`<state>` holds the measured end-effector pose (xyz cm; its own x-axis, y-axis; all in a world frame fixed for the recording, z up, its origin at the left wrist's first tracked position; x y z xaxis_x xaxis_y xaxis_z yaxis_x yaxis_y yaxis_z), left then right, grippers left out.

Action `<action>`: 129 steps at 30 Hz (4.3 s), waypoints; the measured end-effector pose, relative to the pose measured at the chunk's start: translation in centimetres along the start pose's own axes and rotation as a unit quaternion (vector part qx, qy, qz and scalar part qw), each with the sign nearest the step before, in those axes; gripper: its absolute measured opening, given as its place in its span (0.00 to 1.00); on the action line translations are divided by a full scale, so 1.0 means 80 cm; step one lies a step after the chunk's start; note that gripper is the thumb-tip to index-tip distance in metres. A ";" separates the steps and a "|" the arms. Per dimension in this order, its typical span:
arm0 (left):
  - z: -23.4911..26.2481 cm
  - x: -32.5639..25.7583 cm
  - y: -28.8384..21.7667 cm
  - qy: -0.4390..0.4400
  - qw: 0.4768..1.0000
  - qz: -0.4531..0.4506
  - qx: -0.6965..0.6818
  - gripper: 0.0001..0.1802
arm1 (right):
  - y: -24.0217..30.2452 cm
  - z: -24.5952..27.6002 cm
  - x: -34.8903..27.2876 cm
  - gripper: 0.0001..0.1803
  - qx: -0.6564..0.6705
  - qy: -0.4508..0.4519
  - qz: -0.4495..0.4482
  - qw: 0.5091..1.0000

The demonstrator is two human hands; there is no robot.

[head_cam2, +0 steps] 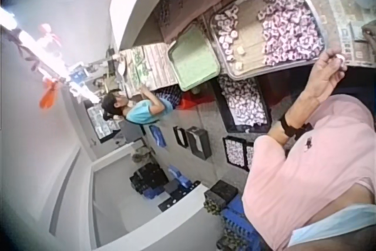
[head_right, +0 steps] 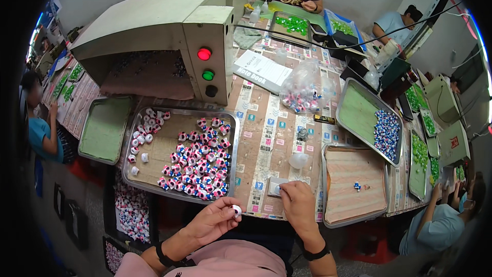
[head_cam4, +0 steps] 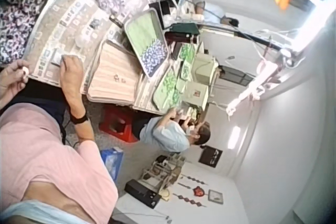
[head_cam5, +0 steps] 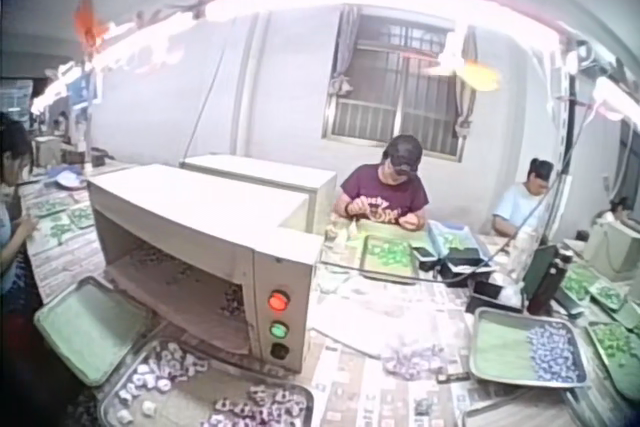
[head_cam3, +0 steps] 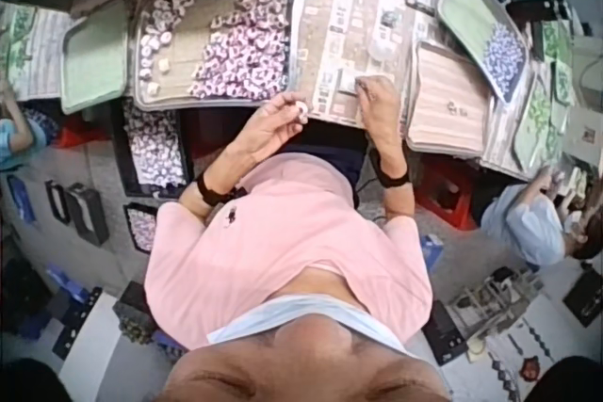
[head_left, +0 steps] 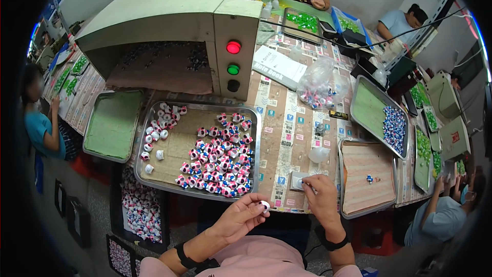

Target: The person sits at a workstation in a factory and assembles small, colorful, capsule-shaped candies. They pick up a white capsule base and a blue capsule top, fit them together, and place the finished candy into a metal tray. The process is repeated continuously throughout the clip.

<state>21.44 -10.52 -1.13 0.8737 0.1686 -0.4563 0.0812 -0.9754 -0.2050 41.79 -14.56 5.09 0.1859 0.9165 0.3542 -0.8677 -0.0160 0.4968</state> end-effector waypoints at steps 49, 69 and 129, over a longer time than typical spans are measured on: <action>0.004 -0.069 -0.258 -0.415 0.559 -0.424 0.580 0.13 | 0.068 -0.025 -0.035 0.10 0.361 0.035 -0.072 0.929; 0.088 -0.188 -0.244 -0.611 0.255 -0.307 0.684 0.38 | 0.036 -0.008 -0.048 0.09 0.351 0.017 -0.122 0.928; 0.157 -0.142 -0.221 -0.119 0.967 -0.213 -0.074 0.16 | -0.038 0.029 -0.065 0.14 0.412 -0.116 -0.267 0.863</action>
<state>4.04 6.57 -3.22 0.6118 0.5710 -0.5474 0.4931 -0.8164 -0.3006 44.56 -20.22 3.60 0.6287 0.7777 0.0018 -0.0240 0.0170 0.9996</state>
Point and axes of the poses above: each hand's wrist, its own x-axis towards the middle knuckle, its own z-axis out of the back of the hand, y = z × x, the point moved 7 cm from there along x, towards the middle knuckle, and after that the axes turned 13 degrees about z, right-handed, at the moved point
